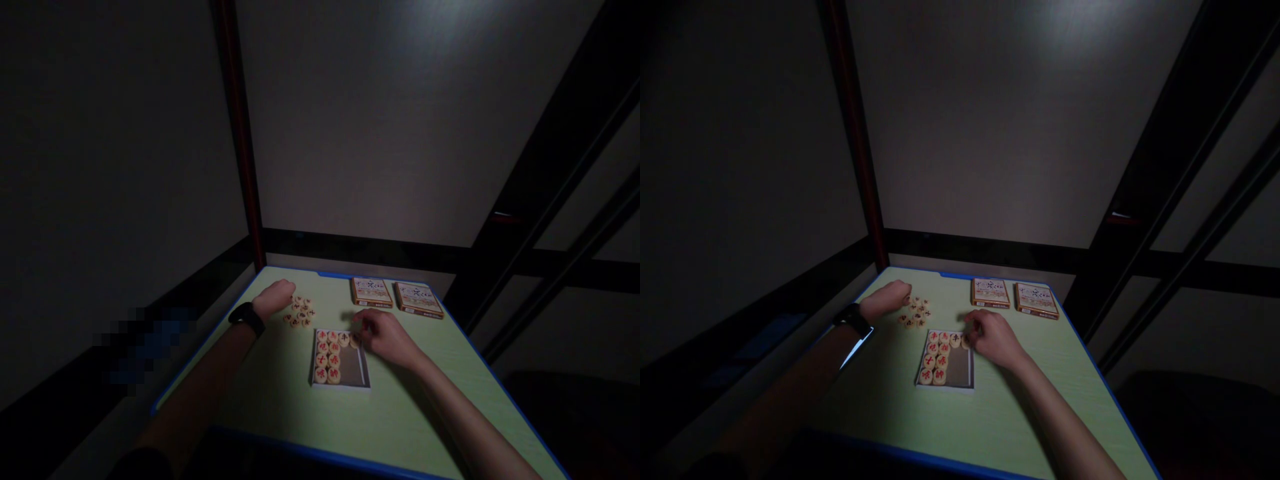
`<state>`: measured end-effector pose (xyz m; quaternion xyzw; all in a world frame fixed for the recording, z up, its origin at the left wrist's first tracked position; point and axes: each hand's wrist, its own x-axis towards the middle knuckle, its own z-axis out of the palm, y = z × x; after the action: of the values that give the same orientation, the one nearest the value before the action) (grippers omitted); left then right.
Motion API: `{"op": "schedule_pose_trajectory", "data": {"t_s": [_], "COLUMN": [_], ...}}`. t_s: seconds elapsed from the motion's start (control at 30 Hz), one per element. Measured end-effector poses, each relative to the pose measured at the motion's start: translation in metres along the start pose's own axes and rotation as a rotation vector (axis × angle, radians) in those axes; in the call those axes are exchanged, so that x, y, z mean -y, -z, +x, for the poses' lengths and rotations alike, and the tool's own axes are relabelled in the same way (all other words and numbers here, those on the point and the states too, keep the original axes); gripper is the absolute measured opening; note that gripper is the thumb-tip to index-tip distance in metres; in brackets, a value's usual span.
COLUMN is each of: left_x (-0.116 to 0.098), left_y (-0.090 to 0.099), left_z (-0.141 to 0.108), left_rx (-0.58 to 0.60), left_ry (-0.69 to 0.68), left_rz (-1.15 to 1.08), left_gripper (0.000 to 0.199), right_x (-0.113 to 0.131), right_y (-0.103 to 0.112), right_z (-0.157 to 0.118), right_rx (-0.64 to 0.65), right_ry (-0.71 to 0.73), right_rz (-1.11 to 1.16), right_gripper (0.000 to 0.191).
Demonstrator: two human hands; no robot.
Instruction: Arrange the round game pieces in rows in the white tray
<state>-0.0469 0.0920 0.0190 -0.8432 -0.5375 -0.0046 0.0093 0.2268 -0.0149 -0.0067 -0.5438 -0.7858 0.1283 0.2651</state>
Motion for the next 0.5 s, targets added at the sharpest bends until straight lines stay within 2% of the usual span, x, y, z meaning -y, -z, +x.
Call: {"op": "schedule_pose_trajectory", "data": {"t_s": [0.17, 0.23, 0.33, 0.5], "left_x": [0.002, -0.002, -0.012, -0.027], "left_y": [0.012, 0.009, 0.001, -0.005], "left_z": [-0.007, -0.008, -0.008, -0.01], "left_rx": [-0.044, -0.038, 0.031, 0.07], "left_ry": [-0.032, -0.103, -0.209, -0.242], "left_rz": [-0.036, -0.053, -0.027, 0.024], "left_gripper": [0.019, 0.018, 0.019, 0.021], "right_x": [-0.003, -0.004, -0.005, -0.005], "right_y": [-0.002, -0.004, -0.005, -0.004], "right_z": [0.001, 0.001, 0.001, 0.001], "right_rx": [-0.012, -0.013, -0.001, -0.002], "right_ry": [0.014, 0.018, 0.016, 0.027], "right_rz": [-0.017, -0.009, 0.005, -0.004], "right_gripper": [0.038, 0.038, 0.039, 0.038]}}
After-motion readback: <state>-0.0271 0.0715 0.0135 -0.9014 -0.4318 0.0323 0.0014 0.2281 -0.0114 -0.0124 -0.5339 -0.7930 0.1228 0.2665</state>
